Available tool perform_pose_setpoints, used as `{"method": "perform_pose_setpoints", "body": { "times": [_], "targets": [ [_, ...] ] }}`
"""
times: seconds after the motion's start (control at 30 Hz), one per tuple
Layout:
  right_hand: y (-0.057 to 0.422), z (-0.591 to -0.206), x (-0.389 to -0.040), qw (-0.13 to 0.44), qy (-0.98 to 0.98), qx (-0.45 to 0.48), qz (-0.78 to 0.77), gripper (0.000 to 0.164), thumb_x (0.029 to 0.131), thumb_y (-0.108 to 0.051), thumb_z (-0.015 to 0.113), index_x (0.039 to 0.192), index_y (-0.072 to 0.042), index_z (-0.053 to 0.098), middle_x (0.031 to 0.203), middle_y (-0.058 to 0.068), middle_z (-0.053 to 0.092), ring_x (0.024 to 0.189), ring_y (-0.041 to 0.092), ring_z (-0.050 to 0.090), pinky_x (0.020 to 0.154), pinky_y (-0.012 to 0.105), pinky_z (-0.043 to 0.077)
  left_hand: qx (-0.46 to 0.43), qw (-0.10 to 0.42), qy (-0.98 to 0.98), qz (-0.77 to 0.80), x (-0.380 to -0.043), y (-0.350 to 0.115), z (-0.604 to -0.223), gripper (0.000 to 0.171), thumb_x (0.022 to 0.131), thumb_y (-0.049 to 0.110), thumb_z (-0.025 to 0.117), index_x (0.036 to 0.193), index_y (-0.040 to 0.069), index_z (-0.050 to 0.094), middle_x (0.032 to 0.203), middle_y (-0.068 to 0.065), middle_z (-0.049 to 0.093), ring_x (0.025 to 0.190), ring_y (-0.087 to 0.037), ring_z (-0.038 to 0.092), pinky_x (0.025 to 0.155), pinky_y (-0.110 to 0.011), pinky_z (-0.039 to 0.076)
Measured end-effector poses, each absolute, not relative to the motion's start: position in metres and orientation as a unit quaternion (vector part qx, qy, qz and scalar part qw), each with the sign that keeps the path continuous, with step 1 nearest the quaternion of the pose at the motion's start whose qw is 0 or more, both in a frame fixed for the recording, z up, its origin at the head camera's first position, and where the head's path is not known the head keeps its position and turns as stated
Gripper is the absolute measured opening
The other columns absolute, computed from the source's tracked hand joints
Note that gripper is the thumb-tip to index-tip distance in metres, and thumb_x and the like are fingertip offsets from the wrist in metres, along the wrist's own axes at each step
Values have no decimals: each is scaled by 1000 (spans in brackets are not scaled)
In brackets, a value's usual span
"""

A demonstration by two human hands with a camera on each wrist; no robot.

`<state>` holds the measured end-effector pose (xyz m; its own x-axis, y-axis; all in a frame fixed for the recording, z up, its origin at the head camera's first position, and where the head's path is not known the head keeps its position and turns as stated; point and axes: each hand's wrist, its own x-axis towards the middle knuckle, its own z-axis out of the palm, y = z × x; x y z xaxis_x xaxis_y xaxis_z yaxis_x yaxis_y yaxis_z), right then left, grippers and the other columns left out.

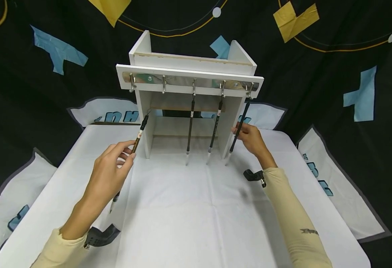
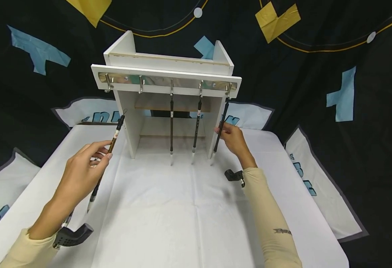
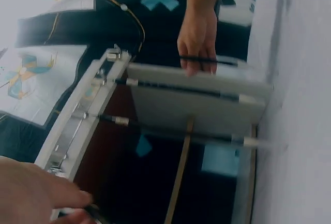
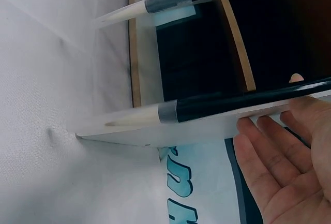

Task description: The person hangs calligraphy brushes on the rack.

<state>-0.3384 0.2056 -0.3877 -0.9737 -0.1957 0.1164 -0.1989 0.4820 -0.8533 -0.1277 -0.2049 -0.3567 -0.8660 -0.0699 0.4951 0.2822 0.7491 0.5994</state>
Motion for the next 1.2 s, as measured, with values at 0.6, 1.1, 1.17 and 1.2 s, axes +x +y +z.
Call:
{"method": "perform_pose_setpoints", "body": {
  "times": [0.6, 1.1, 1.17, 1.2],
  "targets": [
    [203, -386, -337, 15, -857, 133, 497, 50, 108, -31, 64, 143, 5, 59, 142, 26, 64, 130, 41, 64, 116, 55, 49, -63, 334, -834, -435, -168, -164, -364, 38, 104, 6, 66, 142, 2, 63, 112, -20, 65, 104, -33, 68, 90, -56, 64],
    [205, -388, -338, 9, -859, 125, 497, 46, 106, -37, 66, 133, 0, 64, 140, 23, 66, 128, 40, 66, 114, 55, 51, -61, 339, -835, -429, -191, -149, -368, 38, 104, 5, 66, 141, 1, 63, 110, -22, 64, 101, -34, 67, 88, -53, 64],
    [205, -389, -338, 10, -859, 127, 495, 47, 106, -37, 66, 134, 0, 64, 139, 24, 67, 128, 40, 66, 114, 55, 51, -62, 338, -837, -426, -192, -148, -369, 38, 104, 5, 67, 141, 0, 63, 110, -22, 63, 101, -34, 67, 88, -53, 65],
    [205, -389, -338, 11, -860, 128, 494, 48, 106, -38, 66, 136, 0, 64, 139, 24, 66, 128, 40, 66, 114, 56, 51, -63, 337, -838, -425, -192, -148, -369, 38, 104, 5, 67, 141, 0, 63, 110, -22, 63, 101, -34, 67, 88, -52, 65]
  ]
}}
